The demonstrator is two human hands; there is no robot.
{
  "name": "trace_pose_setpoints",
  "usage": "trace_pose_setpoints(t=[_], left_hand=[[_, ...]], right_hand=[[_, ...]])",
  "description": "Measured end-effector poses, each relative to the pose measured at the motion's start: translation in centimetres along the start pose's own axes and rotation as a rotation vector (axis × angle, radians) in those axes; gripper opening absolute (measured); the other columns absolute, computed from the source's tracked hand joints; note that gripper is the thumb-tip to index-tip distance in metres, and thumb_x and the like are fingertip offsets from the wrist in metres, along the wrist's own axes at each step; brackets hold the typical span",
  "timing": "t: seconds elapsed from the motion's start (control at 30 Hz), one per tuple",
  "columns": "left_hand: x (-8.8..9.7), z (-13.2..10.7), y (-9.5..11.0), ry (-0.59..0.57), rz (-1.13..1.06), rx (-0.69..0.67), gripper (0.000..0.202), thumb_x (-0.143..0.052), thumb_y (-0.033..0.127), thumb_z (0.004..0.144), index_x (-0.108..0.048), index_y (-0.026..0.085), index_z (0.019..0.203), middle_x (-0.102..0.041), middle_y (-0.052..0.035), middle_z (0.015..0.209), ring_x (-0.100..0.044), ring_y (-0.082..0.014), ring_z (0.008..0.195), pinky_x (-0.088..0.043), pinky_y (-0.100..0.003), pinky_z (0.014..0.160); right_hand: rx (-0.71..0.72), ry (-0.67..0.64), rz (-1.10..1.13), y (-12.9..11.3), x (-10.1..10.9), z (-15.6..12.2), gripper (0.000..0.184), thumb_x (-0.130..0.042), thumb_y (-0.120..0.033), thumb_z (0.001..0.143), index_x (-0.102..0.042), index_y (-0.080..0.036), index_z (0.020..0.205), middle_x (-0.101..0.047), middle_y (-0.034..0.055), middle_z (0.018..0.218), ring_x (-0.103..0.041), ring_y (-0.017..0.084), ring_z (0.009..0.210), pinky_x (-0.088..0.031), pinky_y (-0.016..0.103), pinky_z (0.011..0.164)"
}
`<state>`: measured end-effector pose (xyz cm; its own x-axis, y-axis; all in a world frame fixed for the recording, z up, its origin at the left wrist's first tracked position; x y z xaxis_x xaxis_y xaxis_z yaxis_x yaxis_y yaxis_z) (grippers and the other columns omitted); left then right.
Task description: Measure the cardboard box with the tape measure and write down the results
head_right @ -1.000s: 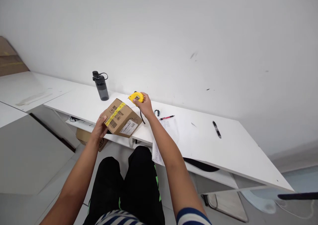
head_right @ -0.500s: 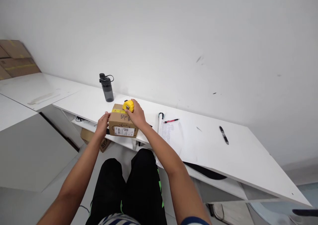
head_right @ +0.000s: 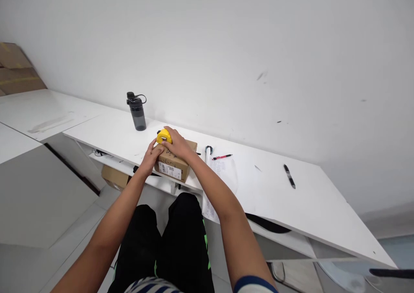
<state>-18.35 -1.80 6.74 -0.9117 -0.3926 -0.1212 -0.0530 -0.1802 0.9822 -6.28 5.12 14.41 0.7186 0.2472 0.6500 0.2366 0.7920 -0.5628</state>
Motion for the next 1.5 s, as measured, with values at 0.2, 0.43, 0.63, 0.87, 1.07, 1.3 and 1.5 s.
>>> trace_pose_setpoints(t=[0.2,0.43,0.63,0.87,1.07,1.3,1.5], left_hand=[[0.1,-0.2,0.5,0.042,0.069,-0.095,0.059,-0.066,0.033,0.08,-0.056,0.021,0.138,-0.058,-0.0069,0.14,-0.054,-0.0252,0.126,-0.042,-0.037,0.109],[0.0,0.0,0.4,0.059,0.085,-0.103,0.056,-0.065,0.032,0.081,-0.058,0.021,0.136,-0.063,-0.0069,0.134,-0.06,-0.024,0.118,-0.045,-0.037,0.105],[0.2,0.5,0.1,0.081,0.058,-0.117,0.056,-0.067,0.032,0.079,-0.061,0.02,0.134,-0.062,-0.0073,0.135,-0.058,-0.0245,0.122,-0.043,-0.038,0.108],[-0.1,0.1,0.4,0.078,0.044,-0.088,0.058,-0.066,0.032,0.079,-0.06,0.02,0.135,-0.062,-0.0079,0.135,-0.059,-0.0248,0.12,-0.044,-0.038,0.106],[0.8,0.3,0.3,0.12,-0.016,-0.037,0.057,-0.065,0.031,0.079,-0.06,0.02,0.135,-0.062,-0.0068,0.134,-0.059,-0.0247,0.12,-0.046,-0.036,0.104],[2.1,0.5,0.2,0.14,-0.061,0.04,0.058,-0.065,0.036,0.079,-0.058,0.025,0.136,-0.062,-0.0047,0.135,-0.059,-0.0232,0.12,-0.046,-0.037,0.103],[2.0,0.4,0.4,0.142,-0.052,0.03,0.059,-0.064,0.036,0.08,-0.057,0.024,0.137,-0.062,-0.0057,0.135,-0.06,-0.0221,0.117,-0.047,-0.036,0.102]], right_hand=[[-0.02,-0.041,-0.097,-0.3,0.9,-1.1,0.061,-0.054,-0.032,0.088,-0.036,-0.02,0.146,-0.051,0.014,0.134,-0.051,0.028,0.121,-0.041,0.046,0.104],[-0.121,-0.018,-0.1,1.1,7.0,-6.7,0.059,-0.059,-0.04,0.087,-0.044,-0.024,0.141,-0.053,0.0115,0.137,-0.051,0.029,0.124,-0.04,0.047,0.106],[-0.198,0.046,-0.046,2.4,11.0,-10.9,0.056,-0.065,-0.045,0.083,-0.05,-0.028,0.135,-0.056,0.0079,0.137,-0.055,0.028,0.122,-0.043,0.044,0.103],[-0.257,0.043,-0.051,3.0,11.5,-11.7,0.054,-0.067,-0.042,0.08,-0.053,-0.028,0.131,-0.061,0.0063,0.128,-0.06,0.026,0.112,-0.047,0.043,0.097],[-0.211,0.096,-0.003,1.9,10.8,-9.3,0.058,-0.068,-0.036,0.078,-0.052,-0.027,0.134,-0.058,0.0065,0.135,-0.058,0.026,0.116,-0.045,0.043,0.101],[-0.154,0.089,0.036,0.5,10.4,-6.5,0.058,-0.067,-0.034,0.077,-0.053,-0.029,0.133,-0.058,0.0048,0.134,-0.058,0.025,0.116,-0.045,0.043,0.101],[-0.167,0.074,0.034,0.4,10.6,-6.4,0.059,-0.067,-0.036,0.077,-0.053,-0.029,0.134,-0.059,0.0056,0.132,-0.059,0.025,0.113,-0.046,0.044,0.099]])
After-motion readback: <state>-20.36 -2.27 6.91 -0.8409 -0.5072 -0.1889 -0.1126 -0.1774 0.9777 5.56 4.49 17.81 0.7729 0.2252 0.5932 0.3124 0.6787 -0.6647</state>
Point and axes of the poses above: each hand's wrist, its own z-axis towards the middle knuckle, its own x-axis out of the back of the hand, y = z × x, the point moved 6 cm from there along z, towards the middle knuckle
